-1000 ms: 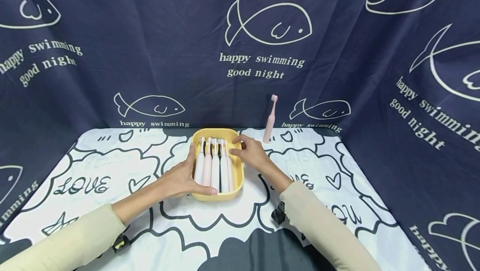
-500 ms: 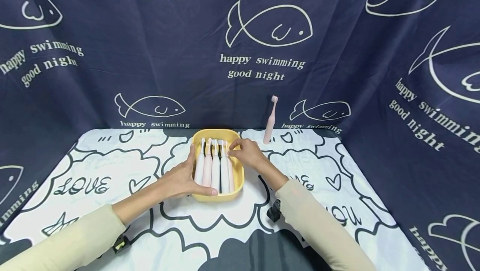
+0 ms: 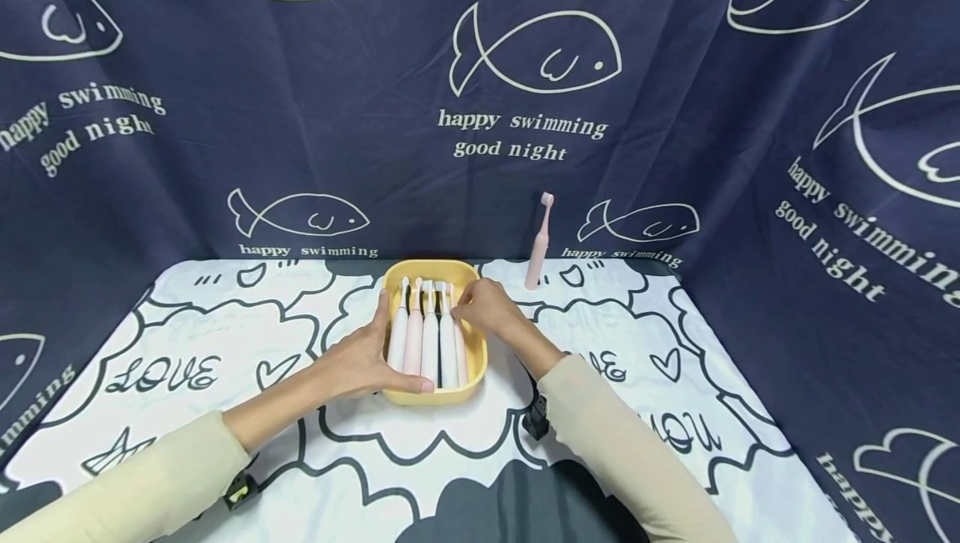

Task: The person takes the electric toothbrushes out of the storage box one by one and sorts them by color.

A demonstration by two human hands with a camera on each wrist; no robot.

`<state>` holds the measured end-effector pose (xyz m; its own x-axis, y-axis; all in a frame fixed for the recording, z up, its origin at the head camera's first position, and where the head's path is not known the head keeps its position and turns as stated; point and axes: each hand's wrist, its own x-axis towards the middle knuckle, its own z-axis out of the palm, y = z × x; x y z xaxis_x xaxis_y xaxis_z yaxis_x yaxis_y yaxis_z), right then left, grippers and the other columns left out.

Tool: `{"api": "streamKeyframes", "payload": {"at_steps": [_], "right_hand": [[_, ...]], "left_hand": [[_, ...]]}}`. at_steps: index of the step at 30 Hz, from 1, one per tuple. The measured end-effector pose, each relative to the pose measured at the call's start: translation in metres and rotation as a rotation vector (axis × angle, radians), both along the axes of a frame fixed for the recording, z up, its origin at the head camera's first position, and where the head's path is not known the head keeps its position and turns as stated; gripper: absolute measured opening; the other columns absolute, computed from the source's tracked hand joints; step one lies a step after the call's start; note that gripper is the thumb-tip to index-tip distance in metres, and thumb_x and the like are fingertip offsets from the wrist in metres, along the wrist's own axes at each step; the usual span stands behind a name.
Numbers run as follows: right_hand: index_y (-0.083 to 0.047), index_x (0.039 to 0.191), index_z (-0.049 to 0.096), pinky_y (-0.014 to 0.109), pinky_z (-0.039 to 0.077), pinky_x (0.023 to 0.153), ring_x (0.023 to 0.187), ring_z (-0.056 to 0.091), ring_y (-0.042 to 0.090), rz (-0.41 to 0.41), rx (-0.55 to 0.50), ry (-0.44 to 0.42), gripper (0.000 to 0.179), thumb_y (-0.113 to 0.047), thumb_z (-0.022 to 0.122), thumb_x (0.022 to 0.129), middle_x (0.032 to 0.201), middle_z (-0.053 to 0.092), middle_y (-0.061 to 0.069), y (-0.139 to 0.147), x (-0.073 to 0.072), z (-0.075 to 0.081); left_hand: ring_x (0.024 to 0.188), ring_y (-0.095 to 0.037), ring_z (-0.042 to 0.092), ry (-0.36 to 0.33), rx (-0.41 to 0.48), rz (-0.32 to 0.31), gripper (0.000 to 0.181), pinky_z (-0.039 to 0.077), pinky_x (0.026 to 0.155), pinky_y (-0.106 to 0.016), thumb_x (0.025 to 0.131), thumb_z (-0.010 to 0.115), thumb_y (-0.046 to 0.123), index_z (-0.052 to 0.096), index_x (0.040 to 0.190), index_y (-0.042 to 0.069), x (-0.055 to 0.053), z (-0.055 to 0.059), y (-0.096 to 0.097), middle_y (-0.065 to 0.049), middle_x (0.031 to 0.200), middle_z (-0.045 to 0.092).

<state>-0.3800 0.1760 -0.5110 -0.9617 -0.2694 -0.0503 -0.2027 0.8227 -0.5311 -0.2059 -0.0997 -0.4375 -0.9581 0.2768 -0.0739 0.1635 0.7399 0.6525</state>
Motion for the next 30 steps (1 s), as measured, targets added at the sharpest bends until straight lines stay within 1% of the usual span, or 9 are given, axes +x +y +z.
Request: {"api": "streamKeyframes", "payload": {"at_steps": [5,9,14,19,22,23,26,28,30], "right_hand": [[-0.026,0.076,0.084,0.030,0.053,0.057,0.064,0.065,0.013,0.025,0.020,-0.059,0.027,-0.048,0.083,0.093,0.070,0.073,-0.010,-0.002,-0.005,-0.001],[-0.023,0.072,0.083,0.028,0.050,0.054,0.059,0.062,0.012,0.046,0.013,-0.080,0.031,-0.045,0.084,0.093,0.064,0.069,-0.007,-0.004,-0.004,0.001],[-0.021,0.072,0.084,0.028,0.050,0.054,0.059,0.061,0.012,0.045,-0.020,-0.094,0.028,-0.041,0.087,0.092,0.066,0.071,-0.007,-0.005,-0.001,0.001],[-0.021,0.075,0.085,0.028,0.048,0.055,0.061,0.060,0.013,0.037,-0.032,-0.079,0.025,-0.037,0.085,0.094,0.068,0.071,-0.007,-0.006,-0.001,-0.002],[-0.020,0.079,0.086,0.028,0.049,0.059,0.069,0.062,0.015,0.025,-0.029,-0.064,0.022,-0.035,0.083,0.095,0.076,0.073,-0.004,-0.009,0.004,0.000],[-0.019,0.081,0.086,0.028,0.050,0.061,0.074,0.063,0.017,0.024,-0.025,-0.052,0.022,-0.035,0.082,0.096,0.080,0.074,-0.002,-0.010,0.006,0.002],[-0.018,0.080,0.085,0.029,0.051,0.067,0.086,0.063,0.020,0.020,-0.022,-0.013,0.022,-0.034,0.081,0.095,0.088,0.073,0.001,-0.011,0.012,0.005],[-0.018,0.078,0.083,0.030,0.051,0.068,0.088,0.062,0.020,0.021,-0.034,0.004,0.023,-0.034,0.081,0.095,0.090,0.073,0.002,-0.011,0.014,0.006],[-0.020,0.075,0.080,0.030,0.051,0.066,0.083,0.062,0.020,0.016,-0.055,-0.001,0.024,-0.034,0.080,0.094,0.088,0.070,0.001,-0.010,0.015,0.006]], "left_hand": [[0.137,-0.034,0.069,-0.004,0.004,-0.002,0.179,0.057,0.111,-0.054,0.061,0.096,0.087,-0.019,0.180,0.020,0.000,0.001,0.000,-0.026,0.167,0.058],[0.135,-0.033,0.069,-0.013,-0.001,0.002,0.179,0.057,0.110,-0.054,0.062,0.096,0.087,-0.019,0.180,0.019,0.000,0.002,0.000,-0.027,0.164,0.059],[0.133,-0.032,0.069,-0.021,0.000,0.003,0.179,0.057,0.109,-0.053,0.062,0.095,0.087,-0.019,0.180,0.017,0.000,0.001,-0.001,-0.027,0.164,0.059],[0.135,-0.032,0.069,-0.010,0.015,-0.001,0.179,0.057,0.110,-0.054,0.062,0.096,0.087,-0.018,0.181,0.018,0.000,-0.001,-0.001,-0.025,0.167,0.057],[0.135,-0.032,0.069,-0.007,0.015,-0.002,0.179,0.057,0.110,-0.054,0.062,0.096,0.087,-0.019,0.180,0.018,0.000,0.000,-0.001,-0.026,0.167,0.058],[0.134,-0.032,0.069,-0.007,0.012,-0.001,0.179,0.057,0.109,-0.053,0.062,0.096,0.087,-0.019,0.180,0.018,0.000,0.000,-0.001,-0.026,0.166,0.058],[0.134,-0.032,0.069,-0.007,0.007,0.003,0.179,0.057,0.109,-0.054,0.062,0.095,0.088,-0.019,0.180,0.019,0.000,0.000,-0.001,-0.026,0.165,0.059],[0.134,-0.032,0.069,-0.007,0.003,0.006,0.179,0.057,0.110,-0.054,0.061,0.095,0.089,-0.019,0.181,0.020,0.000,0.000,-0.001,-0.026,0.166,0.058],[0.136,-0.033,0.069,-0.007,0.004,0.005,0.180,0.056,0.111,-0.054,0.060,0.095,0.089,-0.019,0.181,0.020,0.000,0.000,-0.001,-0.026,0.167,0.057]]}}
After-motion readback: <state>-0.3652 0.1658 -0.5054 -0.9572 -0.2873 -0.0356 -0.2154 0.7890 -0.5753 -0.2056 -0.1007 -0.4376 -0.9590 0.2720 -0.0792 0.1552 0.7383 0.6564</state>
